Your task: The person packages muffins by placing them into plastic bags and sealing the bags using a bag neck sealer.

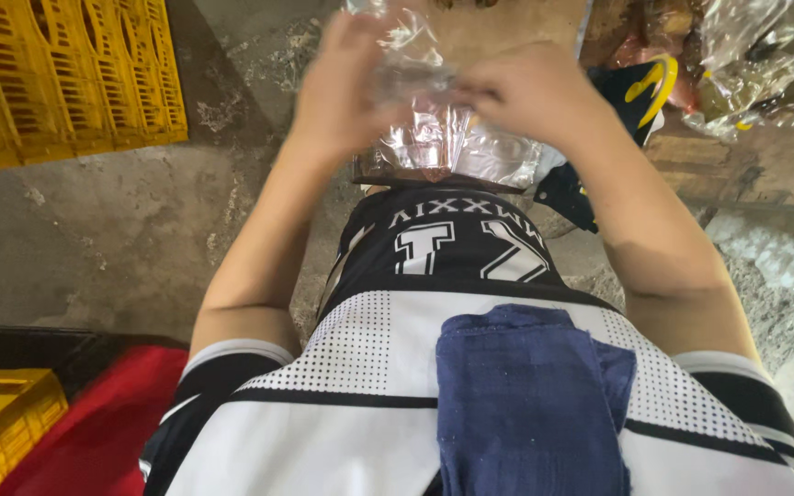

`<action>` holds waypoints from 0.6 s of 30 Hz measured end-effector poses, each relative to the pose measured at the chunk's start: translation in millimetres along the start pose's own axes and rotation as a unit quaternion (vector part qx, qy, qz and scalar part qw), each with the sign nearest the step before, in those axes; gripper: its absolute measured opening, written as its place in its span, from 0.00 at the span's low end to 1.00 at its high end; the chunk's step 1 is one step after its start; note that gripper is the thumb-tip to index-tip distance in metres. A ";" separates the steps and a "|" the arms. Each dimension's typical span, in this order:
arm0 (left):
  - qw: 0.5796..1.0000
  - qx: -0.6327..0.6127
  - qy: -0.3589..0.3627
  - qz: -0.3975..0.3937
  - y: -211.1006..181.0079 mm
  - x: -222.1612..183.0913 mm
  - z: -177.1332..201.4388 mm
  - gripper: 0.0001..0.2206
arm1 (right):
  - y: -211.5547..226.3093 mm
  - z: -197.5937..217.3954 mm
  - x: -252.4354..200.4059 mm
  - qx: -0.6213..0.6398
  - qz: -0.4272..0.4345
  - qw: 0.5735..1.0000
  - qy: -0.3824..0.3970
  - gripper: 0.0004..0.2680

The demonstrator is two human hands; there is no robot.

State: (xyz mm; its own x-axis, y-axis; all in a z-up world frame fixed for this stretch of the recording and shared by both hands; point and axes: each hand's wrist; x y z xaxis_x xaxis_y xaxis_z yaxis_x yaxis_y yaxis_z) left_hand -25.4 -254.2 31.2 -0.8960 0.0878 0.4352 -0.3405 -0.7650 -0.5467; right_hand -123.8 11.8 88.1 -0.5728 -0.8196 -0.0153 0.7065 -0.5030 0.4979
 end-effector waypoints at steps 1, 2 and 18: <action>1.000 -0.001 0.002 0.000 -19.5 13.1 -1.2 0.27 | 8.7 -1.5 6.7 0.044 0.022 0.999 0.017 0.07; 0.999 -0.024 0.038 -0.023 -34.0 26.0 -4.6 0.28 | 14.3 1.1 13.1 0.086 0.047 0.995 0.033 0.07; 0.909 -0.336 0.137 0.206 -6.5 -5.2 -1.8 0.13 | -45.6 -14.6 -37.5 0.784 -0.135 0.578 -0.181 0.05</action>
State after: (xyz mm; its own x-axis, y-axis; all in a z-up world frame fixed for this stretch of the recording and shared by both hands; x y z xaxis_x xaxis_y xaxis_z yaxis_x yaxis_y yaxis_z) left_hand -19.0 -248.5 31.2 -0.9928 0.1092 -0.0496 0.0252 -0.2139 -0.9765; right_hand -128.5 61.4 53.3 -0.8239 -0.5161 -0.2342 -0.5122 0.5010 0.6976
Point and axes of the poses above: each hand's wrist, its own x-axis towards the middle knuckle, its own z-axis out of the back of the hand, y = z × x, and after that the axes turned 8 degrees about x, right-handed
